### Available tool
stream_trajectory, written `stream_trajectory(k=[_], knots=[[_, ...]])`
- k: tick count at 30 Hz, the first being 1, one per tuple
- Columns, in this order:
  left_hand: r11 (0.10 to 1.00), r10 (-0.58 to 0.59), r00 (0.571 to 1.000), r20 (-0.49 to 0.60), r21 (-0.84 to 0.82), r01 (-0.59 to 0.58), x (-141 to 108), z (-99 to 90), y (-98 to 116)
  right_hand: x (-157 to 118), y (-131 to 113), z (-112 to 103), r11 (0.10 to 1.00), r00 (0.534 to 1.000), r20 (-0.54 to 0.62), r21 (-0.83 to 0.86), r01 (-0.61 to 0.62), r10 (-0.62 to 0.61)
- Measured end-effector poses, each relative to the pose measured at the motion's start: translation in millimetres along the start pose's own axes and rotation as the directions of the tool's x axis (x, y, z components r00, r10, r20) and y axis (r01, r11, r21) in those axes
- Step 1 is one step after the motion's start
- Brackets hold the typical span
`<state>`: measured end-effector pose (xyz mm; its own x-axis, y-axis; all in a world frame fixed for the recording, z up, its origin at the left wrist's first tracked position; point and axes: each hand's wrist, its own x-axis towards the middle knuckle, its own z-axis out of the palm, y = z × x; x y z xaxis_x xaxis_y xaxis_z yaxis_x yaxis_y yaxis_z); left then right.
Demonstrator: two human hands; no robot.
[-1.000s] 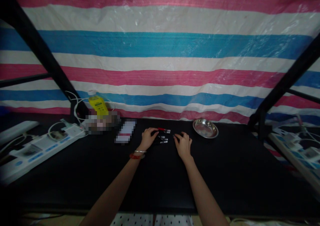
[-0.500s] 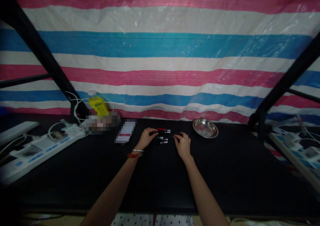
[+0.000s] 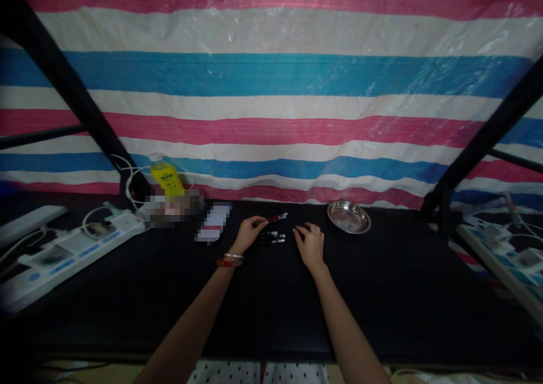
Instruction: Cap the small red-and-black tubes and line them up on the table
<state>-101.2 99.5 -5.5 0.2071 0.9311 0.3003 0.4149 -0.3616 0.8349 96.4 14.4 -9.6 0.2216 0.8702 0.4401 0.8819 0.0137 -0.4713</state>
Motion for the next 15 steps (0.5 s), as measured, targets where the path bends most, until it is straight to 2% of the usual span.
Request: stream_trajectory(k=[7, 15], knots=[[0.951, -0.095, 0.995, -0.044, -0.299, 0.077, 3.0, -2.0, 2.4, 0.0, -1.2, 0.6, 0.999, 0.997, -0.057, 0.014, 0.051, -0.05], [0.819, -0.164, 0.973, 0.162, -0.527, 0.226, -1.0, -6.8, 17.8, 1.3, -10.7, -7.1, 0.965, 0.965, -0.162, 0.129, 0.228, -0.206]])
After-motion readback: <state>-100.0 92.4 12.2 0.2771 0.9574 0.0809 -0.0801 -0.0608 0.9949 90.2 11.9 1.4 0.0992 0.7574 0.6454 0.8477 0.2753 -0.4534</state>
